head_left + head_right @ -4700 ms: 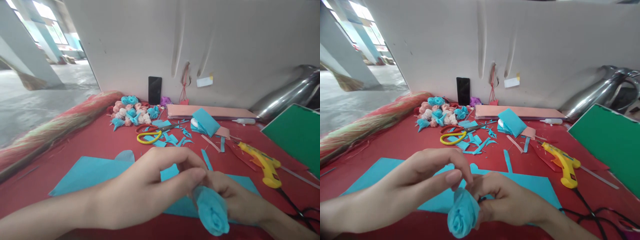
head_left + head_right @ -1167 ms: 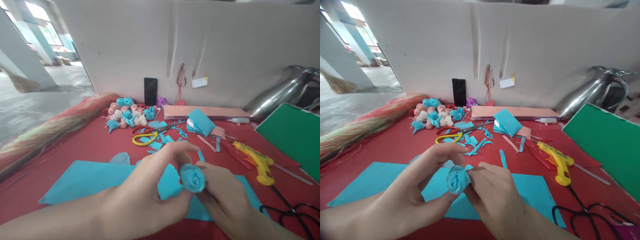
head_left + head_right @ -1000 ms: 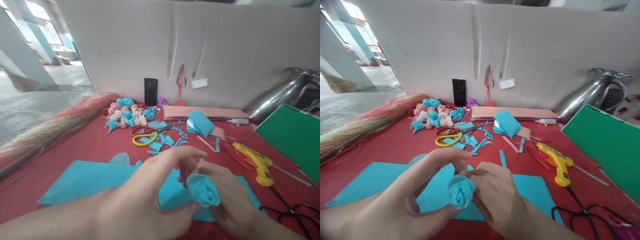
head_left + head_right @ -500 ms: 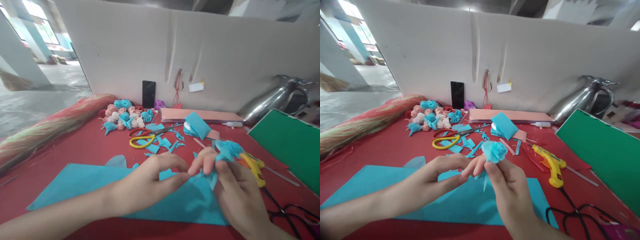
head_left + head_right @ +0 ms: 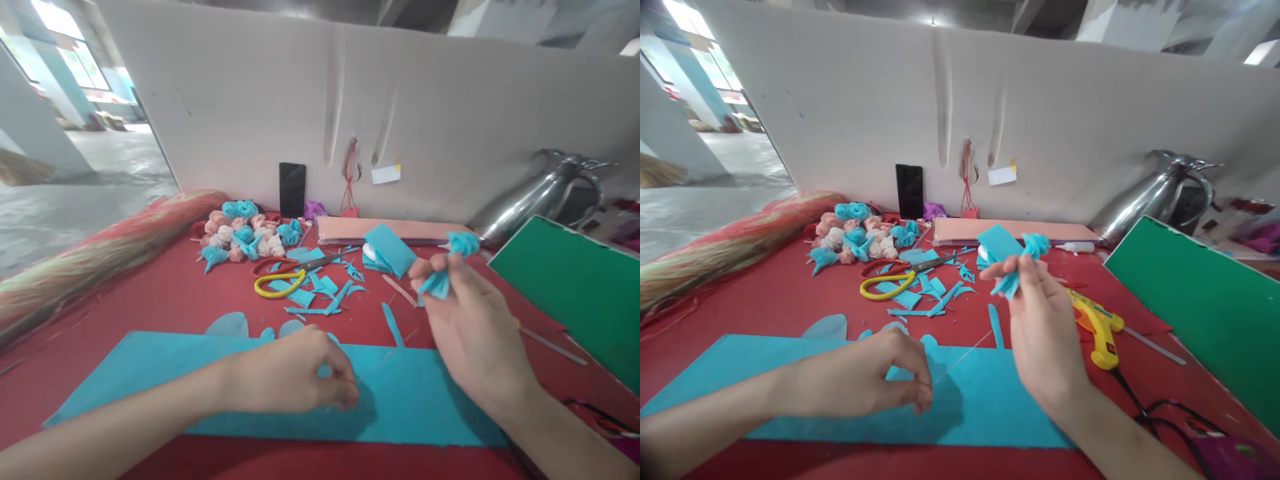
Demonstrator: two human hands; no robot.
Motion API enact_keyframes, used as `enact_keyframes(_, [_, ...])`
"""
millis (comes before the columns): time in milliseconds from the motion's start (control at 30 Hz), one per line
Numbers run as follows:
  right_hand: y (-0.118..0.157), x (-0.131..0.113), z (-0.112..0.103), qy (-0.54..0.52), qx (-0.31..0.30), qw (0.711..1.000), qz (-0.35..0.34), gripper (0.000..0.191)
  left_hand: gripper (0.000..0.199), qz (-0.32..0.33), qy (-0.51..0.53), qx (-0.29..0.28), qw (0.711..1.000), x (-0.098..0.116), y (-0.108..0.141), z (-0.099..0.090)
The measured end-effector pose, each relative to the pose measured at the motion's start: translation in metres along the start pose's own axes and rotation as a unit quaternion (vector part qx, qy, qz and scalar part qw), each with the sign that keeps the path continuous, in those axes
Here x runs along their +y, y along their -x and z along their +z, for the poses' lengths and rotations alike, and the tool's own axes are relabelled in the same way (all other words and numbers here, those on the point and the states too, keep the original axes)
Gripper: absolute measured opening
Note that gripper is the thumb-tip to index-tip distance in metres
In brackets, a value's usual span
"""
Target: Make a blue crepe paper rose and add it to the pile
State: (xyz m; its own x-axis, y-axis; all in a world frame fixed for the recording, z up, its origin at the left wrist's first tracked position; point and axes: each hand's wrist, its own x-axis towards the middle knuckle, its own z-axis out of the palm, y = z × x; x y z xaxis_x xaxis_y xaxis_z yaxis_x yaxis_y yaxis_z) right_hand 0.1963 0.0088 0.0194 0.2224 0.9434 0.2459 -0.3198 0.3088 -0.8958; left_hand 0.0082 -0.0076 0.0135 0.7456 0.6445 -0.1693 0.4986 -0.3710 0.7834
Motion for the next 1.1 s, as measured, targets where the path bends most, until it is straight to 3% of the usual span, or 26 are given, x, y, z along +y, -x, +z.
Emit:
enact_keyframes(133, [-0.014,0.007,-0.005,-0.01,0.001,1.0,0.005,0.018,0.021,-0.053,-0.105,0.089,0.989,-0.026,-0.006,-0.018])
enact_keyframes(233, [-0.008,0.017,-0.004,0.003,-0.037,0.999,0.037,0.022,0.027,-0.083,-0.109,0.126,0.983,-0.055,-0.014,-0.037])
enact_keyframes(333, [0.003,0.021,0.0,0.018,-0.086,0.993,0.073,0.028,0.02,-0.099,-0.105,0.176,0.974,-0.077,-0.02,-0.052])
enact_keyframes(400, [0.01,0.019,0.002,0.025,-0.128,0.987,0.098,0.03,0.02,-0.09,-0.097,0.23,0.964,-0.08,-0.021,-0.056])
enact_keyframes(500, [0.018,0.016,0.005,-0.008,-0.231,0.963,0.139,0.031,0.025,-0.044,-0.049,0.269,0.961,-0.062,-0.02,-0.05])
enact_keyframes(600, [0.025,0.016,0.005,-0.089,-0.349,0.914,0.188,0.033,0.023,0.005,0.051,0.233,0.971,-0.034,-0.015,-0.031])
enact_keyframes(667, [0.03,0.018,0.003,-0.128,-0.404,0.881,0.21,0.035,0.015,0.063,0.268,0.213,0.938,-0.019,-0.011,-0.016])
enact_keyframes(767, [0.037,0.02,0.0,-0.115,-0.456,0.855,0.221,0.035,0.007,0.131,0.437,0.145,0.878,-0.007,-0.007,0.001])
enact_keyframes(967, [0.044,0.017,0.003,-0.089,-0.505,0.826,0.234,0.044,0.024,0.151,0.495,0.072,0.853,-0.006,-0.004,0.009])
enact_keyframes(1100, [0.045,0.014,0.007,-0.075,-0.513,0.819,0.247,0.05,0.03,0.152,0.456,0.034,0.876,-0.005,-0.001,0.006])
